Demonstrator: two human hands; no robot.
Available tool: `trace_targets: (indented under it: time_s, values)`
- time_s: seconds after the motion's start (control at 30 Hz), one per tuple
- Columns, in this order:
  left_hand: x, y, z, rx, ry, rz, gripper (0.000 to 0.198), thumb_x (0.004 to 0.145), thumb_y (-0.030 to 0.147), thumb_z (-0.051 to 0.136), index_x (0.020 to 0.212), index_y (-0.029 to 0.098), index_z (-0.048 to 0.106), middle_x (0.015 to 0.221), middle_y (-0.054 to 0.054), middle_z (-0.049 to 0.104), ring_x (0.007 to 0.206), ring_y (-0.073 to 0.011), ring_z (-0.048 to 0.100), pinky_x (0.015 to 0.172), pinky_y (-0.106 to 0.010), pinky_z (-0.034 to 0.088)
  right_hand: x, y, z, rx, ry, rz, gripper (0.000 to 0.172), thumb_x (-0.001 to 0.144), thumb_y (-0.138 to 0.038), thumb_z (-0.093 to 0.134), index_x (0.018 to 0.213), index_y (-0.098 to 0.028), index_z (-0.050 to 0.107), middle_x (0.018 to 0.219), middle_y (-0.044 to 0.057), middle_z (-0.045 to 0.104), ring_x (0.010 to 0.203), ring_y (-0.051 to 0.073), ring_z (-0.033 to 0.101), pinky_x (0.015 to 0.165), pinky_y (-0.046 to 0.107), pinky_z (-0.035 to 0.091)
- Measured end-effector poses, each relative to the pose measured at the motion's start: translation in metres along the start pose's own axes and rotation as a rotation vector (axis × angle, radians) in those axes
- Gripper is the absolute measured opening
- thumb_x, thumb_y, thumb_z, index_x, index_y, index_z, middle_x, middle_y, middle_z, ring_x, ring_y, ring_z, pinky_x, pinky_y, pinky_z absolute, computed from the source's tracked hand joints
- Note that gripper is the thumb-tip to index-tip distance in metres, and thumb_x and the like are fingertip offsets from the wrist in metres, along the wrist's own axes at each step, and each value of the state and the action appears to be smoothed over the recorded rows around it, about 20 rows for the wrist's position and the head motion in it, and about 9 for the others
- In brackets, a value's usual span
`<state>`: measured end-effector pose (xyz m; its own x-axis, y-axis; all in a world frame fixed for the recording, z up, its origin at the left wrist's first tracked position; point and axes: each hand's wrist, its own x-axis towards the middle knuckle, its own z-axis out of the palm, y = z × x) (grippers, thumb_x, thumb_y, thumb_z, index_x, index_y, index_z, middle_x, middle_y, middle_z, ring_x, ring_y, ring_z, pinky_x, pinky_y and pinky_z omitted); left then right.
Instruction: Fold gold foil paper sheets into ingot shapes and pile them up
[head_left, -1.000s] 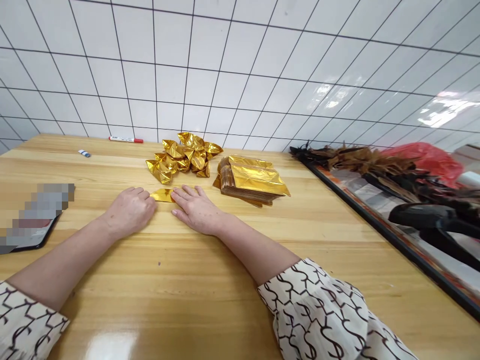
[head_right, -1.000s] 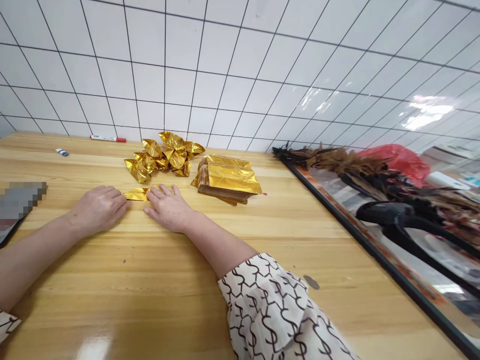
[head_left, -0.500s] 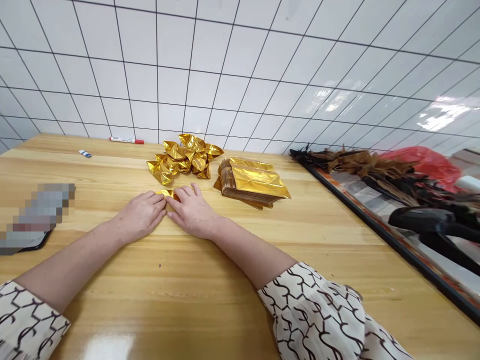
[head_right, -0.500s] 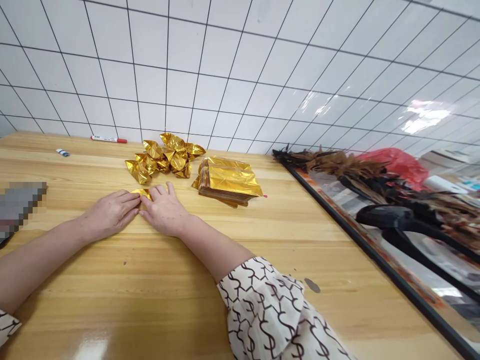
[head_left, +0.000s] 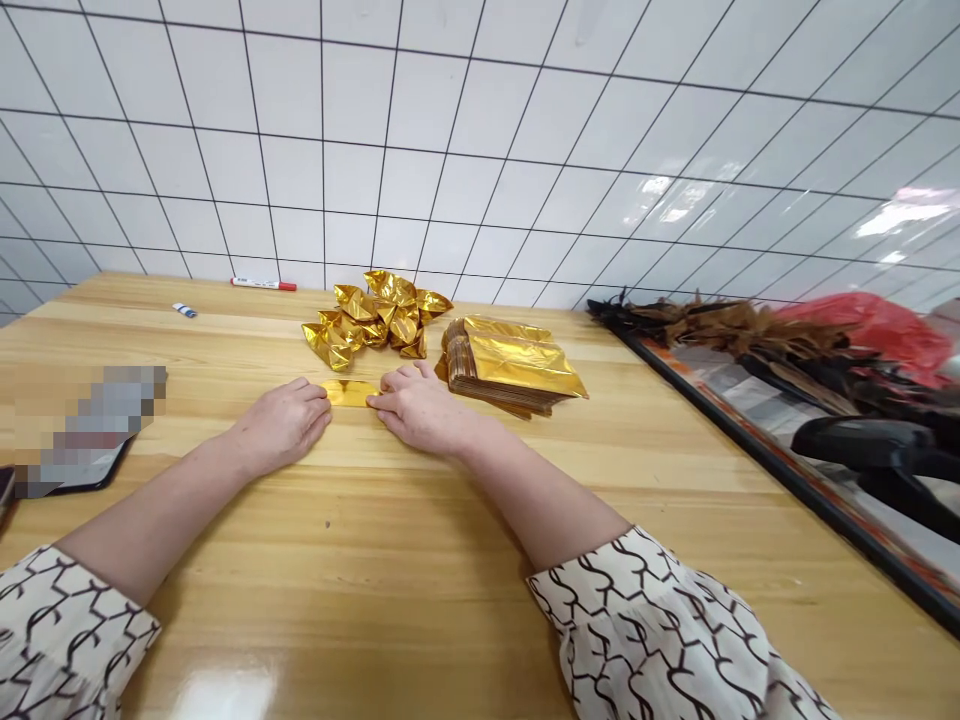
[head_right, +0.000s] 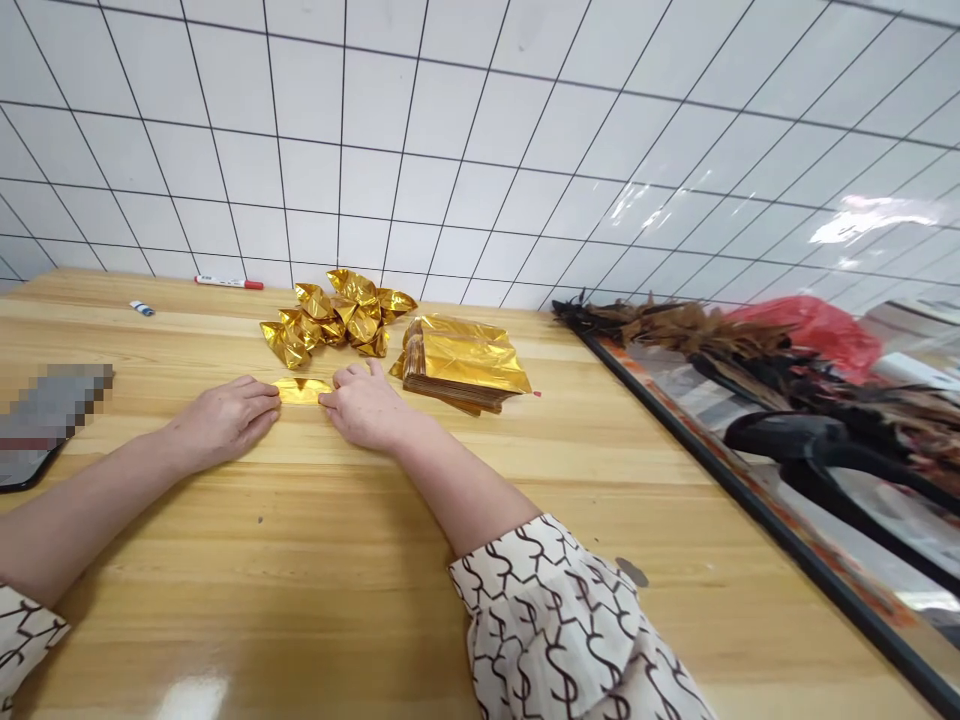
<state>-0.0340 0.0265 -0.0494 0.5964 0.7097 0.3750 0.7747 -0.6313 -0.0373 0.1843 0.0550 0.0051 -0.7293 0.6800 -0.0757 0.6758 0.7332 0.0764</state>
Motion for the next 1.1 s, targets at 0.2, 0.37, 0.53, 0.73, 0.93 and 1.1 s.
trace_targets:
  time_s: [0.2,0.37,0.53,0.73,0.93,1.1]
  values:
    - [0.0,0.0,0.001,0.017,0.014,-0.014,0.032,0.094,0.02,0.04,0.078,0.017,0.067,0.087,-0.009,0.067,0.081,-0.0198,0.059,0.075,-0.032,0.051,-0.002,0.001,-0.007,-0.046,-0.057,0.014,0.032,0.095,-0.02,0.042,0.102,-0.019,0.073,0.098,0.012,0.065,0.102,0.026,0.051,0.095,0.043,0.03]
    - [0.002,0.006,0.002,0.033,-0.018,0.0,0.028,0.096,0.027,0.04,0.107,0.021,0.065,0.1,-0.009,0.064,0.09,-0.0218,0.056,0.078,-0.035,0.049,-0.002,-0.001,-0.008,-0.08,-0.058,-0.005,0.032,0.095,-0.02,0.041,0.104,-0.018,0.072,0.1,0.013,0.066,0.101,0.026,0.052,0.095,0.044,0.031]
    - [0.002,0.006,0.005,0.019,-0.052,-0.012,0.03,0.097,0.031,0.04,0.113,0.022,0.064,0.103,-0.009,0.062,0.092,-0.0226,0.055,0.08,-0.037,0.048,-0.001,-0.005,-0.001,-0.078,-0.007,-0.004,0.032,0.095,-0.021,0.042,0.109,-0.018,0.071,0.106,0.015,0.063,0.104,0.027,0.05,0.097,0.046,0.029]
    - [0.002,0.004,0.007,0.007,-0.038,-0.012,0.032,0.096,0.031,0.042,0.119,0.022,0.063,0.103,-0.01,0.062,0.091,-0.0223,0.055,0.082,-0.037,0.047,0.005,-0.012,0.011,-0.036,0.086,-0.064,0.033,0.097,-0.025,0.043,0.12,-0.017,0.065,0.104,0.014,0.06,0.1,0.024,0.049,0.094,0.042,0.032]
    - [0.003,0.005,0.005,0.028,-0.052,-0.01,0.03,0.096,0.03,0.042,0.113,0.022,0.065,0.103,-0.01,0.062,0.092,-0.0229,0.055,0.079,-0.037,0.048,0.003,-0.005,0.004,-0.039,0.016,-0.048,0.034,0.098,-0.024,0.04,0.116,-0.022,0.069,0.104,0.012,0.06,0.101,0.025,0.05,0.094,0.043,0.031]
    - [0.005,0.009,0.006,-0.019,-0.045,0.002,0.031,0.096,0.029,0.041,0.113,0.021,0.065,0.106,-0.01,0.063,0.095,-0.0228,0.055,0.083,-0.038,0.049,0.001,-0.004,0.0,-0.032,-0.005,-0.043,0.034,0.096,-0.022,0.041,0.115,-0.021,0.069,0.104,0.013,0.061,0.101,0.025,0.051,0.094,0.043,0.03]
